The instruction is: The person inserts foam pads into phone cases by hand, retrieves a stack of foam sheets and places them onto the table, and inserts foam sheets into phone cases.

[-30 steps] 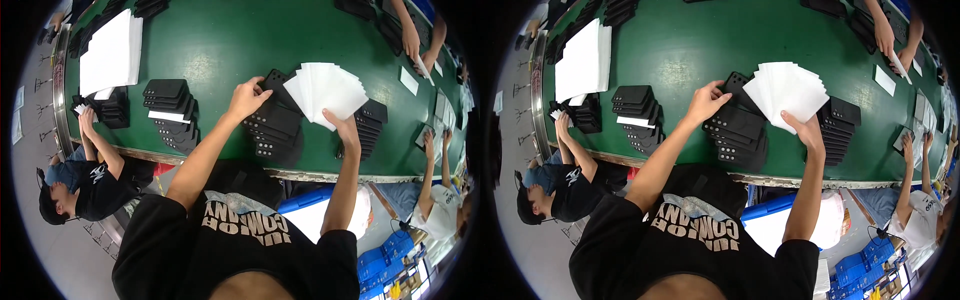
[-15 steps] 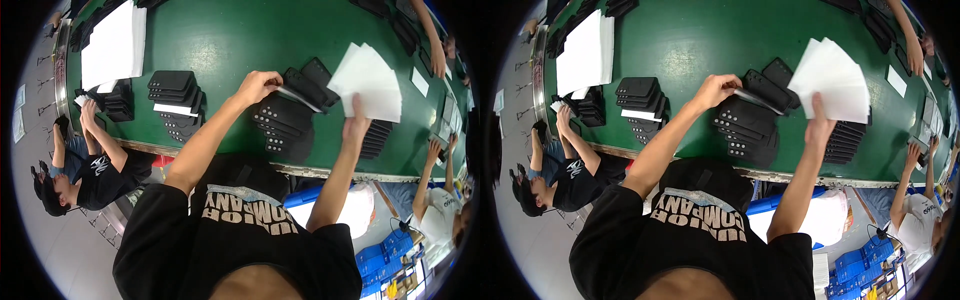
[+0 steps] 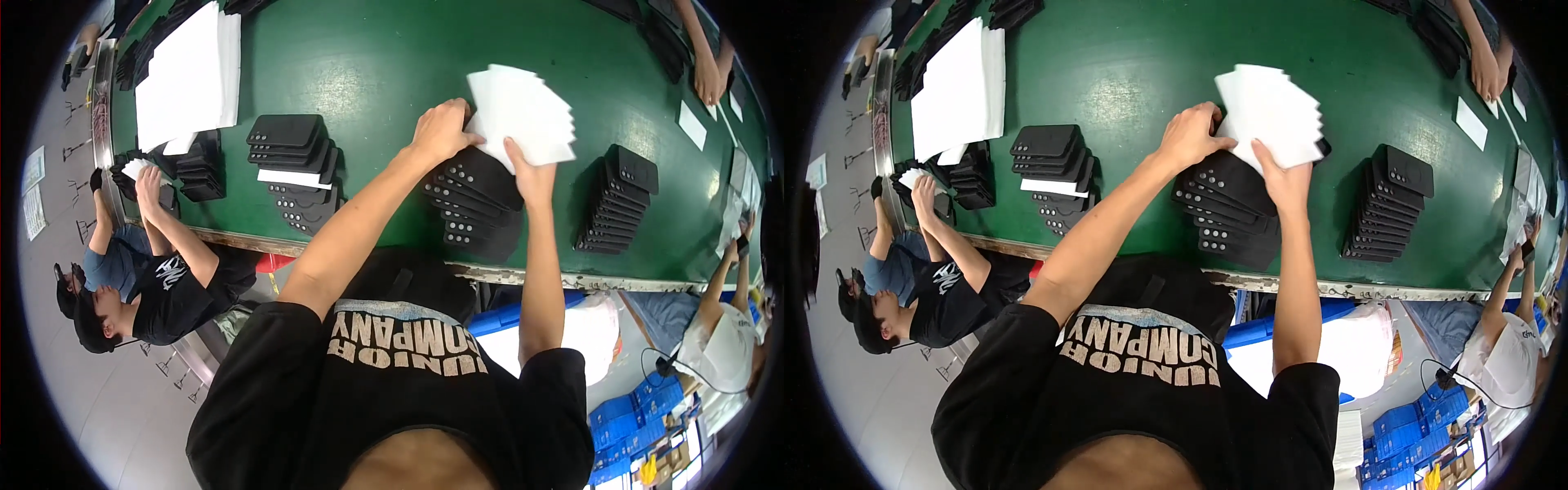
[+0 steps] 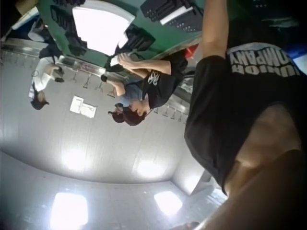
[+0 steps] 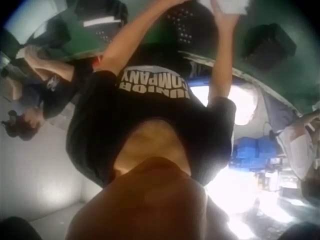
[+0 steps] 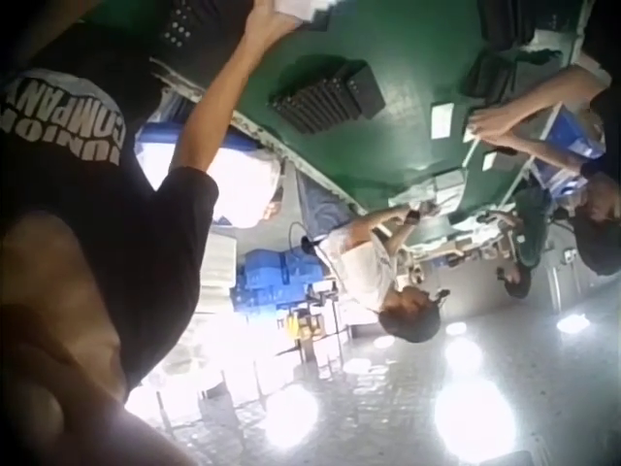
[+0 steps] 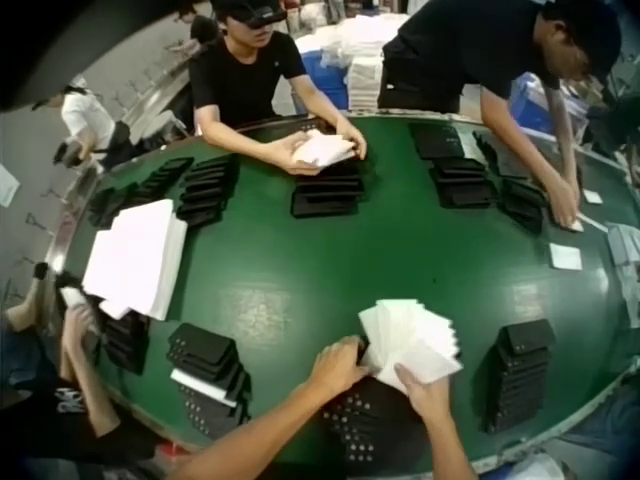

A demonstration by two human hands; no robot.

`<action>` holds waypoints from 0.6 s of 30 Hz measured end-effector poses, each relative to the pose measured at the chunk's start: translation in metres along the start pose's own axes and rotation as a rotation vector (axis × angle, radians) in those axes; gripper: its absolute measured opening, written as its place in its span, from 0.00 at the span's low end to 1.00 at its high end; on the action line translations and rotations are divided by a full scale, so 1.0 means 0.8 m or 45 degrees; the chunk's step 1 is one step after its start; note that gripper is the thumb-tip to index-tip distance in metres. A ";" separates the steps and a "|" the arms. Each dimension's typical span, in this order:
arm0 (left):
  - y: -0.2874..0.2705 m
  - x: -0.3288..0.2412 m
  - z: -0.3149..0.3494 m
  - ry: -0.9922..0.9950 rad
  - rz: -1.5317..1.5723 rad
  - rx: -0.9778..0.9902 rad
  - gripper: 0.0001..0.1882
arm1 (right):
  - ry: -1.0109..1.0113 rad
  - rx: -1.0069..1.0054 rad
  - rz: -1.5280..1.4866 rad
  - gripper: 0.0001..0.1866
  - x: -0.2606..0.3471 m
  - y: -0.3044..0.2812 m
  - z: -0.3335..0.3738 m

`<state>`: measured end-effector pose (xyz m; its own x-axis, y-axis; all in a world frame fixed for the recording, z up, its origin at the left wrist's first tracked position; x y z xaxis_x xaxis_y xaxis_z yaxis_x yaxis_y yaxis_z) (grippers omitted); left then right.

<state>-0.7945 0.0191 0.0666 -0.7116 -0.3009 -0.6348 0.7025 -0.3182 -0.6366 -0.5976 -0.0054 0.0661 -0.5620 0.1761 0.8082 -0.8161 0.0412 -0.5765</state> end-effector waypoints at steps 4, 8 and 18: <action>-0.010 0.009 -0.004 0.256 0.503 0.313 0.15 | 0.328 -0.290 -0.521 0.28 -0.022 -0.120 -0.023; -0.021 0.004 -0.024 0.230 0.485 0.278 0.15 | 0.359 0.029 -0.344 0.26 -0.047 -0.155 -0.063; 0.008 -0.044 -0.057 0.087 0.144 0.174 0.11 | 0.337 -0.046 -0.187 0.29 -0.029 -0.054 -0.049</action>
<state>-0.7644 0.0687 0.0645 -0.6225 -0.2818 -0.7301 0.7668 -0.4062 -0.4971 -0.5441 0.0275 0.0677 -0.3797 0.4155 0.8266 -0.8780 0.1195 -0.4635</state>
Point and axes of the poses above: each hand's wrist, its own z-axis away from the middle knuckle, its own y-axis out of the palm, x = y × z, the point moved 8 cm from there along -z, towards the middle knuckle, and after that the axes turned 15 degrees about z, right-handed, at the moved point
